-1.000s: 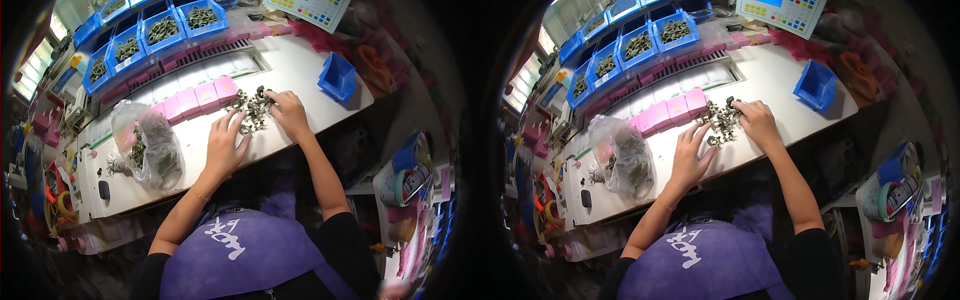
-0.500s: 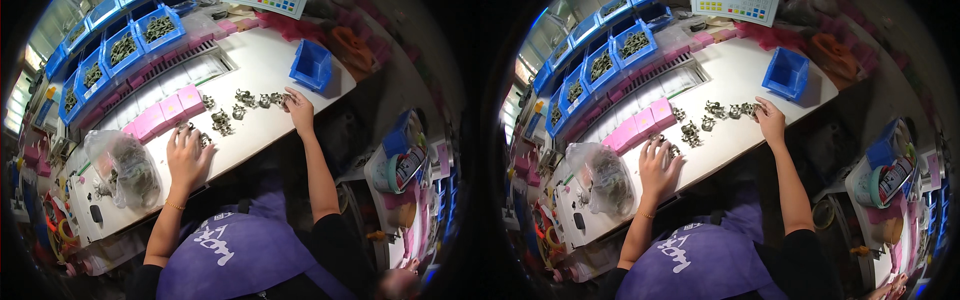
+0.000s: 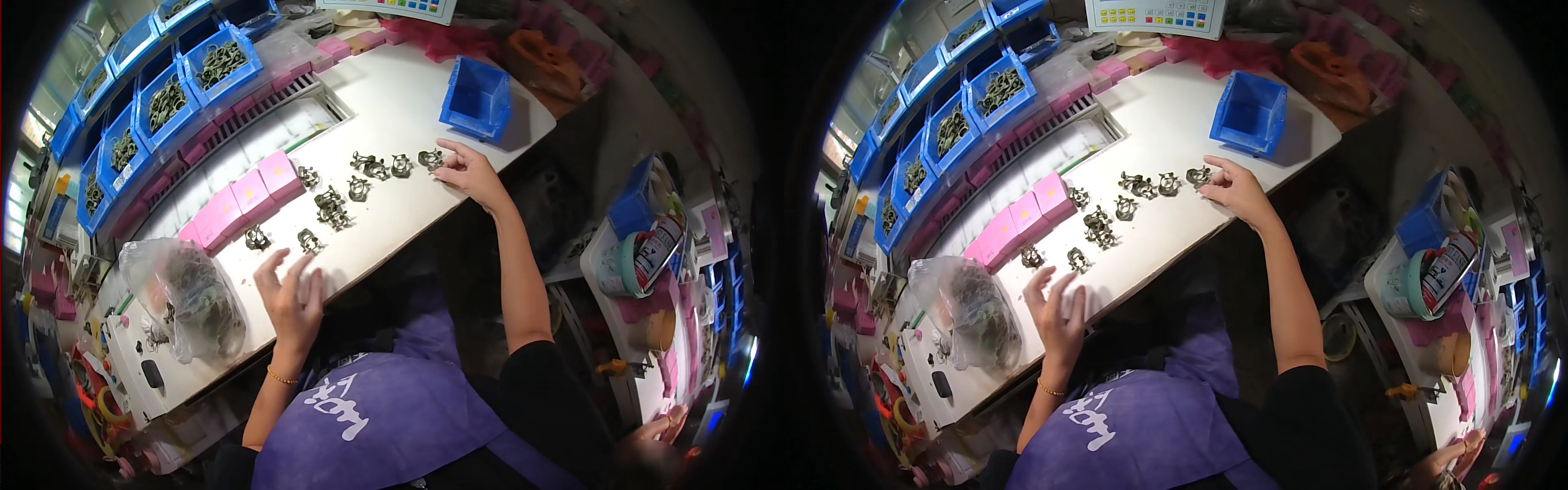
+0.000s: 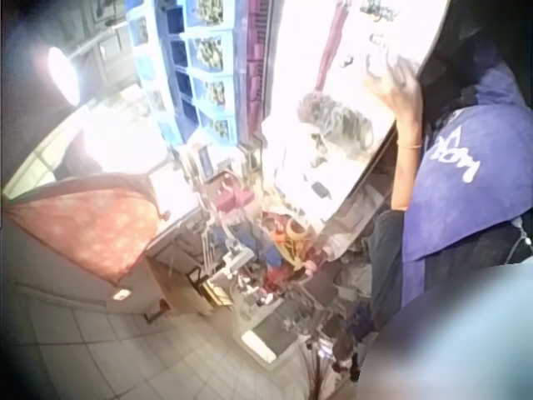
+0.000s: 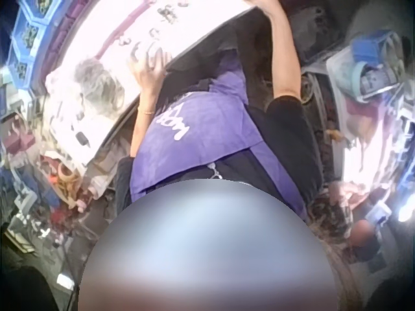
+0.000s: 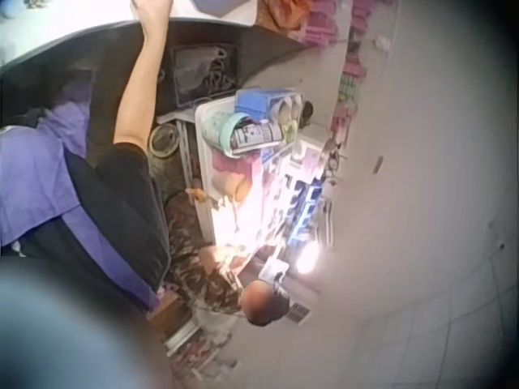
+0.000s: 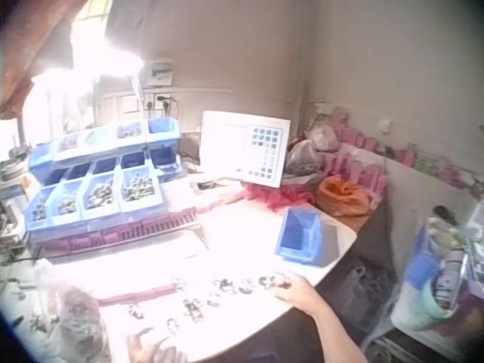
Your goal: Sorting small metal clips and assembling them into pink molds.
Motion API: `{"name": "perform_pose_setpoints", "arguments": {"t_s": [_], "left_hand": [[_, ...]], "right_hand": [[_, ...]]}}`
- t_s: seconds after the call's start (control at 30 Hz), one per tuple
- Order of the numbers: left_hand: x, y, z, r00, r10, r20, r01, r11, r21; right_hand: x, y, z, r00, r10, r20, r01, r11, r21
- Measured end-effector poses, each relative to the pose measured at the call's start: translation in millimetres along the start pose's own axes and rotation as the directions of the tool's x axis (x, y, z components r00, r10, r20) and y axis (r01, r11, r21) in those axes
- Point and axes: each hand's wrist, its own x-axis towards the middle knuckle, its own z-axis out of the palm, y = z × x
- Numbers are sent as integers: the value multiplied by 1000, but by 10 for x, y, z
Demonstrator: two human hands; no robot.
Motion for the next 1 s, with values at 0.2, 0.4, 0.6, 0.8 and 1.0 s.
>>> {"name": "perform_pose_setpoints", "arguments": {"t_s": [0.2, 0.4, 0.6, 0.8, 1.0], "left_hand": [[-208, 306, 146, 986, 56, 158, -4, 950, -311], [-213, 431, 243, 823, -36, 566, 470, 603, -645], [132, 539, 591, 447, 66, 892, 725, -610, -319], [192, 624, 803, 422, 226, 878, 588, -806, -75], [83, 508, 717, 335, 204, 920, 593, -804, -38]], "right_hand": [[260, -58, -88, 981, 115, 157, -96, 987, -127], [395, -61, -86, 959, 187, 215, -116, 945, -305], [-105, -421, -20, 928, 232, 293, -217, 973, -84], [-644, -706, 318, 784, 106, 611, -24, 990, -140], [-11, -434, 592, 929, -353, 115, 350, 728, -590]]}}
